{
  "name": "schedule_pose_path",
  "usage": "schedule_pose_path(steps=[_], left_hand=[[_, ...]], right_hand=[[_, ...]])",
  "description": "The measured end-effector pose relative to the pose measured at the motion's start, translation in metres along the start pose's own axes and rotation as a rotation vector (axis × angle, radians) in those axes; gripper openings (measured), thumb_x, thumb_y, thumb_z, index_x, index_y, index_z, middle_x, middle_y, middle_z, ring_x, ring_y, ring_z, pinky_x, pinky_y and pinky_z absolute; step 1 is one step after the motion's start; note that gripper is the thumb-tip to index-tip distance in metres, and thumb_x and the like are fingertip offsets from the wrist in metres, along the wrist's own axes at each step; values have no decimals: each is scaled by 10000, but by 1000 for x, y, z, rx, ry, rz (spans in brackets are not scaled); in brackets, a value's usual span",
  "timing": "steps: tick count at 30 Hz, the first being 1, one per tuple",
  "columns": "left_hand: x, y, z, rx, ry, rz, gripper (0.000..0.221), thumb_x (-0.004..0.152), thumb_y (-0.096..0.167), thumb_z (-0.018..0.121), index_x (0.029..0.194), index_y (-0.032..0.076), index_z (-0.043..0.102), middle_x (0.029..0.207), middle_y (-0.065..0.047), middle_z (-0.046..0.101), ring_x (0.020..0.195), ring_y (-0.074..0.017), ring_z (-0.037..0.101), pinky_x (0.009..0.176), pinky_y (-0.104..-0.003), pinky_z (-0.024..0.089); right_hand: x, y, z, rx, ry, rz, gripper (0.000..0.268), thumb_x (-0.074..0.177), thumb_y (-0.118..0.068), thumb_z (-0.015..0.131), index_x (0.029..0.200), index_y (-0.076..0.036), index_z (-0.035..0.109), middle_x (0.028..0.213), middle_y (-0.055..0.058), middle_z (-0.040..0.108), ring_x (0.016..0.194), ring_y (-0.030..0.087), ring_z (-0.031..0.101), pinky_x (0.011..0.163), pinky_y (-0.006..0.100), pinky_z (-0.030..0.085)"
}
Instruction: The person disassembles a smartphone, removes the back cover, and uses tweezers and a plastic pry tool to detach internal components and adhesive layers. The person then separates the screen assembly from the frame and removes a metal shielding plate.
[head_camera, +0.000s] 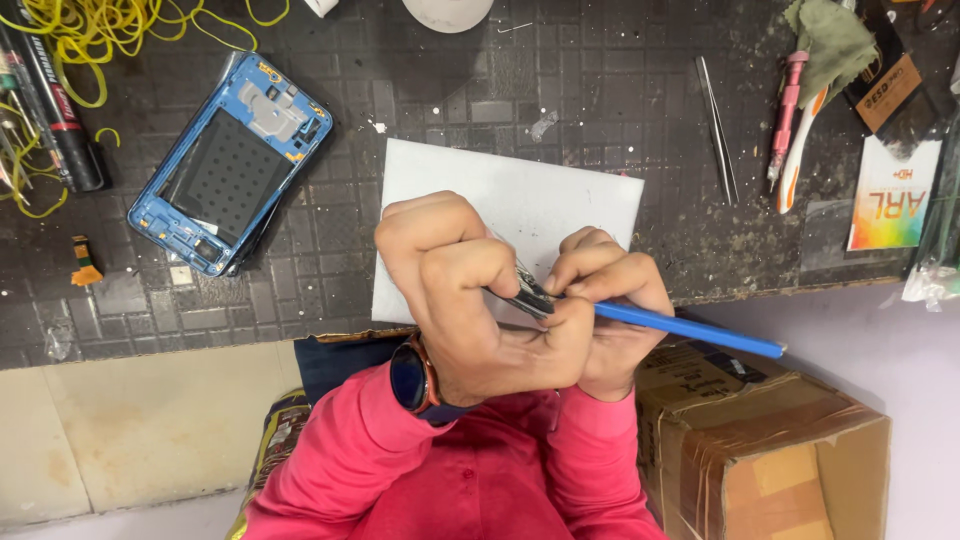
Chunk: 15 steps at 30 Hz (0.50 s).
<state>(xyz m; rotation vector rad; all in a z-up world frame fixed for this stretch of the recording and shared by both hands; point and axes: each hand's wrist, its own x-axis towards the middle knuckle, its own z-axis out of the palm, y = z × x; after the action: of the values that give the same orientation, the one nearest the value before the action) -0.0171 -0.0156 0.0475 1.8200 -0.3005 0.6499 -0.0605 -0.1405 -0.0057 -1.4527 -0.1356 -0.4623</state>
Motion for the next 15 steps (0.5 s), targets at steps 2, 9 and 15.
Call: schedule_pose_path(steps=[2,9,15], left_hand=[[-1,-1,2,2,7,4,418,740,98,727,1010,89,408,1038,-103,384,918,-237,420,811,-356,399],[0,-2,3,-5,19,16,425,719,100,713,1002,88,395,1027,-103,370,902,-235,413,786,-349,389],[-4,-5,5,-17,18,48,450,722,98,746,1015,93,404,1036,-98,377,914,-237,432,791,-353,400]], right_hand=[[3,-2,-2,22,-26,18,241,938,-56,772,995,-87,539,865,106,679,730,140,531,763,319,467],[11,-5,-5,12,-86,21,267,898,-37,797,974,-83,545,894,110,681,745,156,558,753,302,481],[6,-4,-5,32,-105,24,254,951,-52,765,1020,-75,521,924,99,632,807,161,556,769,311,489]])
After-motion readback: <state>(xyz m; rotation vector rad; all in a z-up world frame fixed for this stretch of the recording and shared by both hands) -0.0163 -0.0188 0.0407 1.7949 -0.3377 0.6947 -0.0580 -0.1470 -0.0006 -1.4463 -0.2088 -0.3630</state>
